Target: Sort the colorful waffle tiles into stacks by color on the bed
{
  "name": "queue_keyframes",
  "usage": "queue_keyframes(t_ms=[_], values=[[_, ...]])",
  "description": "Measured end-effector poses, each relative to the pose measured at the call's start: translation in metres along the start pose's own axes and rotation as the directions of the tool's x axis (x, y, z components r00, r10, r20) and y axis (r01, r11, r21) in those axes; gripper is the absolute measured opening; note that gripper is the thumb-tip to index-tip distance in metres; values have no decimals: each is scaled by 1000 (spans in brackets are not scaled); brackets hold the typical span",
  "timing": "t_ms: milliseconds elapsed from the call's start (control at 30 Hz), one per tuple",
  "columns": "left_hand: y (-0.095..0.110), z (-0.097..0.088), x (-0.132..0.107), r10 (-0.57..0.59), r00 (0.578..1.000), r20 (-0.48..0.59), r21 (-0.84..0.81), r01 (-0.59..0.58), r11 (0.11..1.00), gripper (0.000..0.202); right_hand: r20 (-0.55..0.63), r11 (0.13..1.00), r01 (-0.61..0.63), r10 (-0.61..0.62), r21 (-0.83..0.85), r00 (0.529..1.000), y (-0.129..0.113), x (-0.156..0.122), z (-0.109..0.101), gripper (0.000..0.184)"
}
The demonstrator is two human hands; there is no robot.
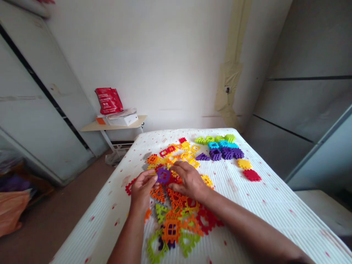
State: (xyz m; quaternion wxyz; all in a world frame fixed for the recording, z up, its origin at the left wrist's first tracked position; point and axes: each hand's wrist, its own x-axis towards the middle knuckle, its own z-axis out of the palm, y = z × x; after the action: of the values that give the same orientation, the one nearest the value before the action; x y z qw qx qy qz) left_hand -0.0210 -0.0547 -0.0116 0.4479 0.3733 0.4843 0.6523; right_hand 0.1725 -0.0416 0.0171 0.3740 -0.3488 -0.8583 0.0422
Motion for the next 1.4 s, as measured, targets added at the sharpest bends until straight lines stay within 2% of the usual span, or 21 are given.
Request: queue_keyframes(t_ms=[100,333,467,533,733,900,967,1067,1200,1400], values=[[0,4,-4,15,999,34,16,-16,1000,56,10,1000,5,-5,-15,1000,-4,-3,5,43],[-1,7,-7,7,997,80,10,-7,1000,60,28,999,16,-17,32,999,2,-2,6,30],[-1,9,-9,-19,988,155,21,16,1000,62,35,999,-37,36,16,999,2,-2,7,13],[-1,10,-9,-39,983,179,42,32,999,61,39,999,-45,44,6,998,3,-2,8,10],[-4,11,-9,-70,981,182,58,60,997,54,23,999,-40,40,31,999,2,-4,12,15],[-6,13,-8,-42,988,152,8,41,999,49,34,995,-53,51,80,998,-6,-5,10,13],[-6,15,-9,-23,989,147,-10,25,1000,47,44,994,-53,49,99,998,-10,-5,9,19],[-5,17,-10,-3,987,159,-22,7,1000,45,49,996,-66,63,56,997,-11,-7,9,28],[-6,17,-11,-10,983,181,-9,12,1000,44,35,992,-118,119,-32,992,-9,-6,8,28],[-10,14,-10,-5,978,208,0,5,1000,40,34,992,-106,108,-64,994,-9,-7,9,33]])
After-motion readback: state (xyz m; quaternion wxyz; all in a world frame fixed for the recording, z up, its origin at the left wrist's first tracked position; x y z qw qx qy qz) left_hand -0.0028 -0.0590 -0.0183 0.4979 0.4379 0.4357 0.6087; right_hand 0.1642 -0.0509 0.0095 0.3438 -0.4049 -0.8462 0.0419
